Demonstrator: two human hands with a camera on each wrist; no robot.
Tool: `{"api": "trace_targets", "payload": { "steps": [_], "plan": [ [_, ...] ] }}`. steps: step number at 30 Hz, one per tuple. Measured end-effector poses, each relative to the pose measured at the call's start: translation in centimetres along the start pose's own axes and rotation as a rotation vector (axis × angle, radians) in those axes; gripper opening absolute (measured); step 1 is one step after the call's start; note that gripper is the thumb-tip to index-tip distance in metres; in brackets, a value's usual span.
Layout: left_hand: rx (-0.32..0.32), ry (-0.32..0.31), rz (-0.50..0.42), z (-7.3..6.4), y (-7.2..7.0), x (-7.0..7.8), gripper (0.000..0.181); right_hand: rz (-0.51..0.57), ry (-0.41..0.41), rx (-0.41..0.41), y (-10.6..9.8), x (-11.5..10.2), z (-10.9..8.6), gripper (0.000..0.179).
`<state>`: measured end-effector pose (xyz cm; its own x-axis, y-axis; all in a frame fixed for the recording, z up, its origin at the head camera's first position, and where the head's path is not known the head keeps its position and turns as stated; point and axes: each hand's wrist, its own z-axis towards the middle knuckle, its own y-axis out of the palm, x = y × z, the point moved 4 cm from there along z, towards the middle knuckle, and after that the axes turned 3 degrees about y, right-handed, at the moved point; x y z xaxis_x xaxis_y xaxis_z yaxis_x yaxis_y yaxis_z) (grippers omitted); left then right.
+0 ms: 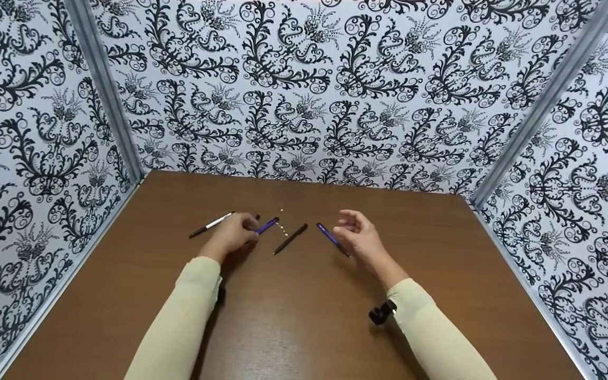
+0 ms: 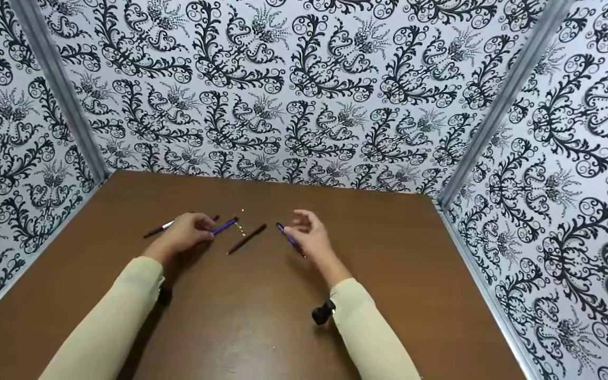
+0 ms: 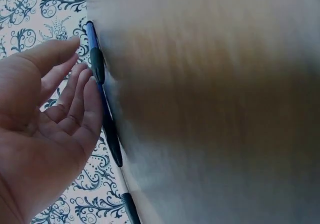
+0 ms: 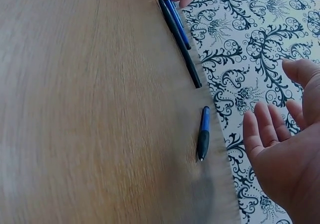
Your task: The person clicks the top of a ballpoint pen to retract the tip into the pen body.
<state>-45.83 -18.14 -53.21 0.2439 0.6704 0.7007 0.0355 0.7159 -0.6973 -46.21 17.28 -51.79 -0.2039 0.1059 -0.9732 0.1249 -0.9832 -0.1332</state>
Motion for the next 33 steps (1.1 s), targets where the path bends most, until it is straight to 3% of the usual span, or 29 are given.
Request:
{"api": "trace_targets", "payload": {
  "steps": [4,7,14,22,30,33],
  "plan": [
    [0.018,0.021,-0.026,-0.1,-0.1,0.7,0.029,-0.114,-0.028,-0.016,-0.2,-0.1,0.1,0.047],
    [0.034,0.04,-0.06,-0.2,0.0,1.7,0.026,-0.138,-0.045,-0.02,0.0,-0.2,0.0,0.045],
    [0.06,0.106,-0.133,-0.3,1.0,3.8,0.02,-0.022,-0.02,0.01,1.7,-0.1,0.2,0.041],
    [0.045,0.151,-0.117,-0.3,2.2,5.3,0.022,0.048,-0.012,0.033,3.6,-0.1,0.7,0.039],
    [0.017,0.152,-0.091,-0.3,3.1,6.0,0.027,0.069,-0.024,0.018,5.3,-0.3,1.2,0.041],
    [0.0,0.125,-0.081,-0.4,3.4,6.3,0.031,0.05,-0.017,0.022,5.7,-0.3,1.3,0.042]
  ]
}}
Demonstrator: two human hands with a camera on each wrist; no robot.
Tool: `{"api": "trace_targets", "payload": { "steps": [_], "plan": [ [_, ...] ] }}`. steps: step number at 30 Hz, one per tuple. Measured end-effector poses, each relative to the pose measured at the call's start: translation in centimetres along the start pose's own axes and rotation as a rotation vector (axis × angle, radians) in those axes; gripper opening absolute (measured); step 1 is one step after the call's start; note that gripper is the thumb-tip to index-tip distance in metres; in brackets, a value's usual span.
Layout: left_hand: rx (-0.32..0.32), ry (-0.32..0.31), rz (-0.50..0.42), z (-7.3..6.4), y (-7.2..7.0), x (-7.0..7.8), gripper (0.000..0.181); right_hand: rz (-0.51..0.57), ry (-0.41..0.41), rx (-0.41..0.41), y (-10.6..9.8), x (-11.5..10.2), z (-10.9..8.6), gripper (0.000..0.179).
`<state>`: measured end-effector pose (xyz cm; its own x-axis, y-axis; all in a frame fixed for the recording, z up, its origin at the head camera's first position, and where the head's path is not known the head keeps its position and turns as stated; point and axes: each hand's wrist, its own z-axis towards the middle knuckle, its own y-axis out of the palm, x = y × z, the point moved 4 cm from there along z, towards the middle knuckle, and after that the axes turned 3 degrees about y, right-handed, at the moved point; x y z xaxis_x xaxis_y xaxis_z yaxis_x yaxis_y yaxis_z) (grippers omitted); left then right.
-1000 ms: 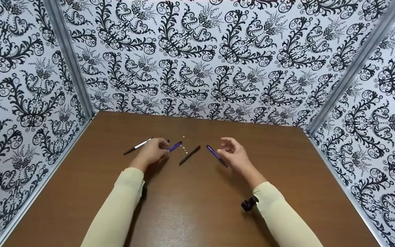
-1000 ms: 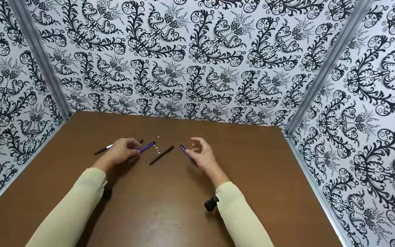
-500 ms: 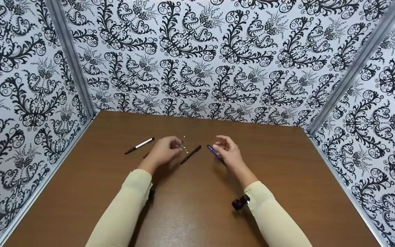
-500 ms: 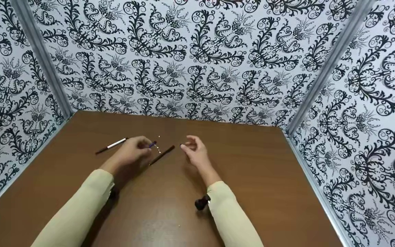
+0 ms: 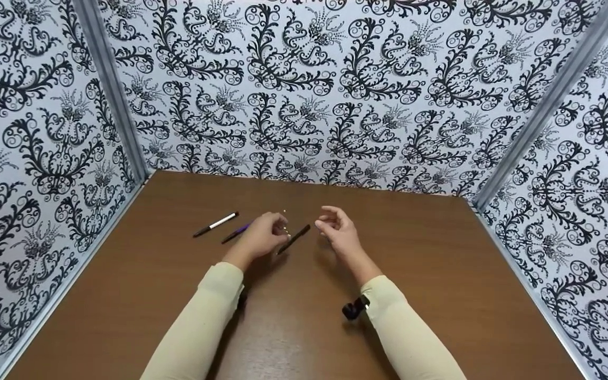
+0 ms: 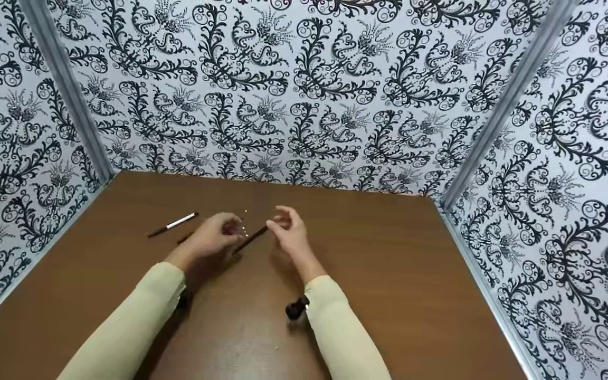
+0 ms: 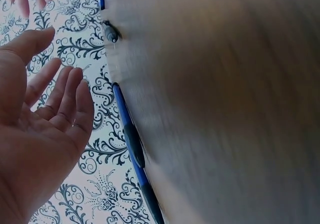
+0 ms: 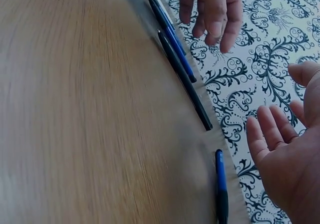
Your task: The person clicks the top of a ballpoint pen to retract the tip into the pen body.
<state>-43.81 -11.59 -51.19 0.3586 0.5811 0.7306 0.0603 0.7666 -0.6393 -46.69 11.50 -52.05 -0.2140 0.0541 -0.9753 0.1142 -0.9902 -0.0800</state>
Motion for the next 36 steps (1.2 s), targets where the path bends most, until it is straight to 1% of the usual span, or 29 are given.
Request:
{"api": "trace_targets", "payload": {
  "steps": [4,6,13,20,24,28,29,30,32,35,36],
  "plan": [
    [-0.017,-0.043,-0.008,0.0,0.4,0.3,0.034,-0.037,0.003,0.018,0.3,0.2,0.3,0.043],
    [-0.018,-0.048,-0.011,0.0,0.6,0.5,0.036,-0.031,0.003,0.024,0.5,0.3,0.4,0.043],
    [-0.032,-0.012,0.033,0.4,1.4,0.2,0.043,-0.003,-0.006,0.042,0.8,0.4,0.4,0.042],
    [-0.052,-0.025,0.046,0.7,1.8,-0.1,0.048,0.002,-0.005,0.041,0.9,0.4,0.4,0.043],
    [-0.065,-0.019,0.06,1.0,2.1,-0.4,0.048,-0.001,-0.002,0.042,0.8,0.5,0.4,0.044],
    [-0.081,-0.003,0.099,1.2,2.3,-0.5,0.047,-0.002,-0.001,0.039,0.8,0.6,0.5,0.042],
    [-0.079,0.028,0.112,1.7,2.7,-1.6,0.047,-0.001,0.0,0.038,0.8,0.7,0.5,0.042],
    [-0.082,0.029,0.128,1.7,2.7,-1.6,0.047,-0.002,-0.001,0.037,0.8,0.7,0.4,0.042],
    [-0.087,0.025,0.149,1.7,2.7,-1.7,0.047,-0.006,-0.007,0.035,0.7,0.7,0.4,0.041],
    [-0.1,-0.009,0.17,1.8,2.9,-1.8,0.046,-0.011,-0.01,0.034,0.7,0.8,0.4,0.041],
    [-0.111,-0.049,0.175,1.5,2.5,-0.7,0.045,-0.012,-0.01,0.035,0.7,0.8,0.4,0.041]
  ]
}}
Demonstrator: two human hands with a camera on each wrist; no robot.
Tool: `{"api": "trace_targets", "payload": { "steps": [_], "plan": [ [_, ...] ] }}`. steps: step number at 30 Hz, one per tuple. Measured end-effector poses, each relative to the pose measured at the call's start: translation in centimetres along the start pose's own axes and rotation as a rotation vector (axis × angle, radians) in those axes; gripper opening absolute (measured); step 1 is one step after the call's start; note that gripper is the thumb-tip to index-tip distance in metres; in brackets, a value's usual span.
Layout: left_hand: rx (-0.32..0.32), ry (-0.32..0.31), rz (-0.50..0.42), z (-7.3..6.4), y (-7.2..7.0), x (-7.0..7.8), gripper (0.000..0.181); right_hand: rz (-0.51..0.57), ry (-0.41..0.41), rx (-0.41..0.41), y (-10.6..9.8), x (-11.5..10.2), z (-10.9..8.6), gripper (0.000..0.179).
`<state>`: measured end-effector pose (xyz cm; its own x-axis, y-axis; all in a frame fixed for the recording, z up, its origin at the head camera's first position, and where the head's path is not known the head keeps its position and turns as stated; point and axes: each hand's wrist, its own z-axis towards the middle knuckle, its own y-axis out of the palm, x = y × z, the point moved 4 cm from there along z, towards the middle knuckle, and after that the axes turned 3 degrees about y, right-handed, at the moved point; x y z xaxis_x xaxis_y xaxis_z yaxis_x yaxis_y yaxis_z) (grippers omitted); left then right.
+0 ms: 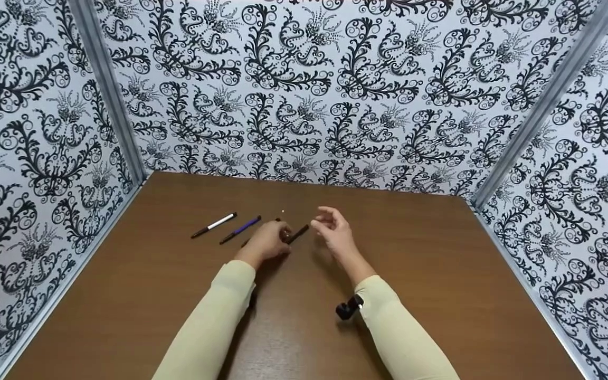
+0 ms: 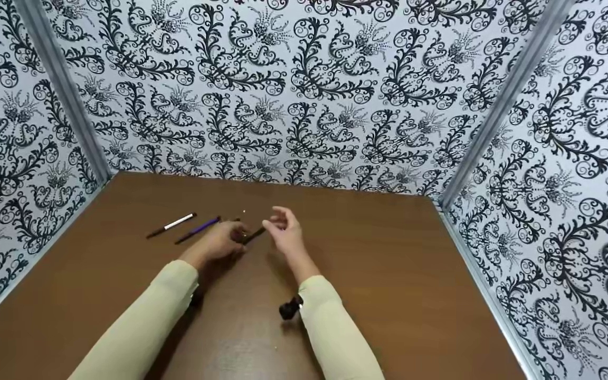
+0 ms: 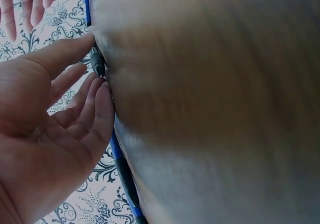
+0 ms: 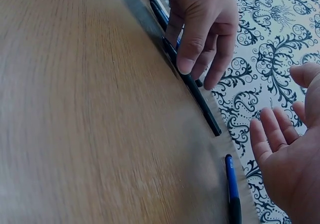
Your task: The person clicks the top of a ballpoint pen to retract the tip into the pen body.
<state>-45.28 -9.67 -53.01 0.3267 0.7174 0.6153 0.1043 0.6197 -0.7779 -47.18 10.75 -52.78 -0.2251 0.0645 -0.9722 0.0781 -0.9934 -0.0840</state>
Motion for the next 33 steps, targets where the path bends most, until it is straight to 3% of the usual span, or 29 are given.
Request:
{"api": "trace_targets", "payload": {
  "steps": [10,27,33],
  "plan": [
    [-0.024,-0.078,0.022,0.11,0.2,-0.1,0.036,-0.002,-0.004,0.004,-0.01,-0.01,-0.15,0.04],
    [0.001,-0.058,0.085,0.25,0.14,-0.27,0.027,0.032,0.026,0.009,0.01,0.06,-0.26,0.041],
    [0.038,-0.039,0.045,0.22,-0.13,-0.04,0.026,0.019,0.023,0.011,-0.11,0.0,-0.26,0.039]
  ]
}}
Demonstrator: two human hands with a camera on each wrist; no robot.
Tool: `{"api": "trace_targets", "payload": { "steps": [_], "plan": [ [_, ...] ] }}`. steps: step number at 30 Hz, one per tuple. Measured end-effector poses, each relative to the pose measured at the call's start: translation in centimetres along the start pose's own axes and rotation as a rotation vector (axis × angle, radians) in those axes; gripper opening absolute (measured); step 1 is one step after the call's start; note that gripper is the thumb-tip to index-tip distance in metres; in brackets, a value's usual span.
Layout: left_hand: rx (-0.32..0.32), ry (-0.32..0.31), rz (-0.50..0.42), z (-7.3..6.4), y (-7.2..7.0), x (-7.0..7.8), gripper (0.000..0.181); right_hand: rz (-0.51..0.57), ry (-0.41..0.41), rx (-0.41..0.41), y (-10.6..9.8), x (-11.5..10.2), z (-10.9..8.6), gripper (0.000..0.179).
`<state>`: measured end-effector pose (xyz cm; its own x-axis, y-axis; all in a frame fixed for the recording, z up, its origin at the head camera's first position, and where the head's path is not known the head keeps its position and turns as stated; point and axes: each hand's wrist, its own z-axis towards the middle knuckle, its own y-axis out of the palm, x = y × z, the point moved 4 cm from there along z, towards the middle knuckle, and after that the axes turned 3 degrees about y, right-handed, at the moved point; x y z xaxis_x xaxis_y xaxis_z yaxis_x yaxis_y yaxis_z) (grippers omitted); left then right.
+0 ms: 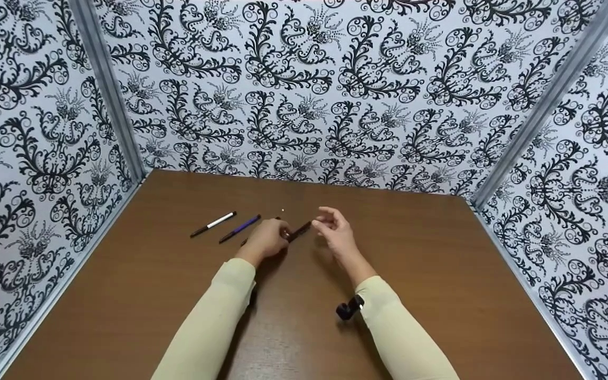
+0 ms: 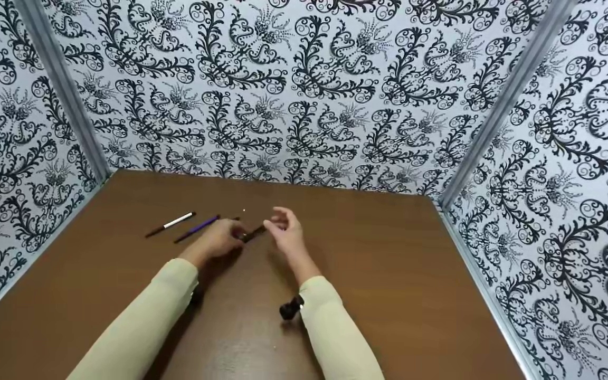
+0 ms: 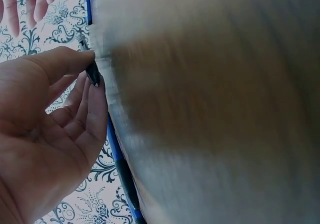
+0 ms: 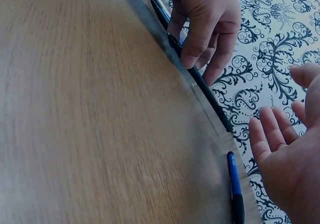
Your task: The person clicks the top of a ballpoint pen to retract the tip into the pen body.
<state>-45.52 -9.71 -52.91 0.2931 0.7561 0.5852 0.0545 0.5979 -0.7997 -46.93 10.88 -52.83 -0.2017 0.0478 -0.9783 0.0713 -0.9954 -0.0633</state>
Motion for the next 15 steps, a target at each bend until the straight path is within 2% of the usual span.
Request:
{"api": "trace_targets", "payload": {
  "steps": [8,15],
  "plan": [
    [0.056,0.056,-0.083,0.1,-0.6,0.9,0.03,0.023,-0.01,0.048,-0.3,0.0,0.4,0.035],
    [0.105,0.112,-0.15,0.1,-1.1,2.2,0.031,0.143,-0.006,0.085,-0.4,-0.1,0.4,0.033]
  ]
}}
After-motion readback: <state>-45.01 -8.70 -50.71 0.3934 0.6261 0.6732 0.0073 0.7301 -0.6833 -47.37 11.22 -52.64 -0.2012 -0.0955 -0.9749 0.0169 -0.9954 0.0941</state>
